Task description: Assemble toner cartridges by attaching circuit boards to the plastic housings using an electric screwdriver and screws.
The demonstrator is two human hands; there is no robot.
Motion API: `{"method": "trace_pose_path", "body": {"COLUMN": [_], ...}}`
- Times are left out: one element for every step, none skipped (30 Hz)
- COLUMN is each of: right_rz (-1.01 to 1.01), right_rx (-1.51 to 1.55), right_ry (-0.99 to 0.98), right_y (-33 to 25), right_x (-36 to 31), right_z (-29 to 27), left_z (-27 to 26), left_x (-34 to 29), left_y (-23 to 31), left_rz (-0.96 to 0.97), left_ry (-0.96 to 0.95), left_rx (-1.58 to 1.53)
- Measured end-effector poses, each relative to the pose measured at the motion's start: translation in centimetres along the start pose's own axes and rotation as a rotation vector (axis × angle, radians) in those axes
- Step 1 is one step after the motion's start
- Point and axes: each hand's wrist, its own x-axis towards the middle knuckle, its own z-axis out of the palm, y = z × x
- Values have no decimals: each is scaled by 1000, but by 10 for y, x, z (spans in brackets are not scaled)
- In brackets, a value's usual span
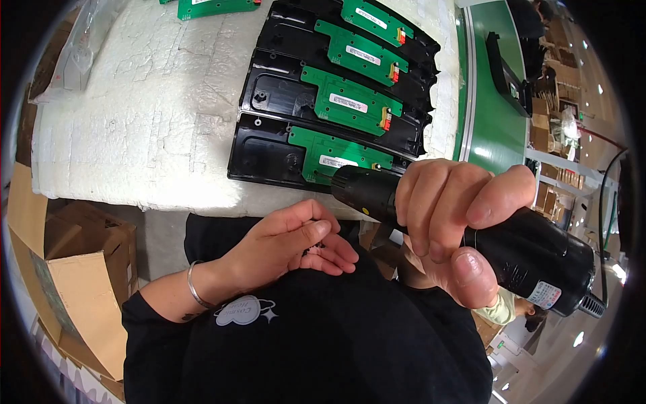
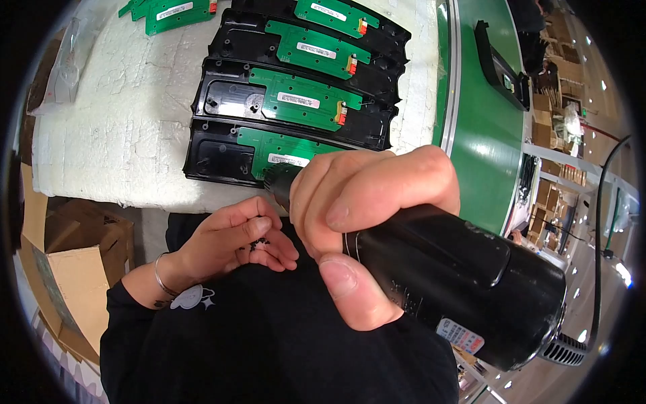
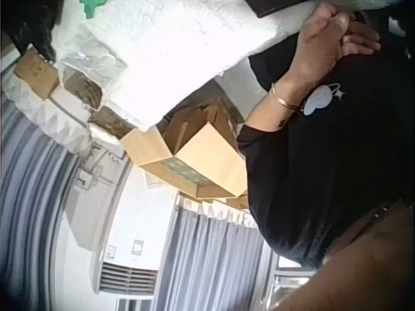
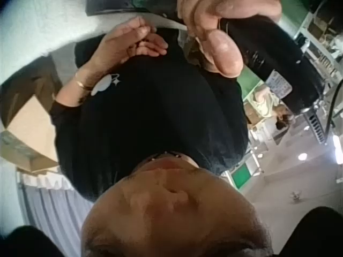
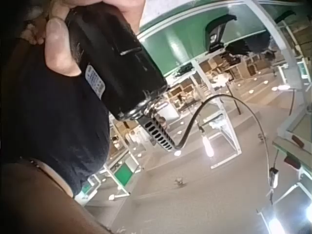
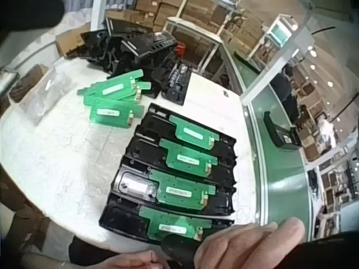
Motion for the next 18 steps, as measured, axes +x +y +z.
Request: {"method": "trace_pose_path", "body": {"right_rz": [20,40,42,38,35,38,41,44,47,64,80,81,76,70,65,64,62,60], "right_rx": [-9,-19,-22,-26,-30,-26,-29,-33,-39,-51,-64,-66,-68,-70,-54,-56,-57,-55], "right_ry": [-6,-12,-13,-41,-68,-74,-82,-90,-89,-113,-138,-140,-140,-139,-131,-131,-129,-129], "right_y": [-1,-2,-2,-1,1,3,2,2,0,-1,-2,-1,1,4,7,7,7,7], "right_x": [1,3,4,6,7,9,10,11,12,14,16,16,16,15,15,15,16,16], "right_z": [1,2,1,2,3,3,3,3,3,3,4,5,6,8,9,10,10,11], "left_z": [0,0,0,-2,-5,-7,-7,-6,-5,-4,-3,-2,-4,-6,-8,-10,-11,-12], "left_x": [0,0,0,-1,-2,-3,-3,-3,-2,-2,-1,-1,-1,-2,-2,-3,-3,-5], "left_y": [1,2,3,3,4,5,6,7,8,7,7,7,7,6,6,5,4,3], "left_rz": [2,-8,-18,-13,10,32,30,34,38,41,73,105,111,111,111,111,121,131], "left_ry": [-2,-14,-27,-23,-19,-14,-20,7,34,34,60,85,90,92,94,92,92,94], "left_rx": [-2,8,18,13,120,228,225,211,197,195,178,161,158,95,32,33,-8,-48]}}
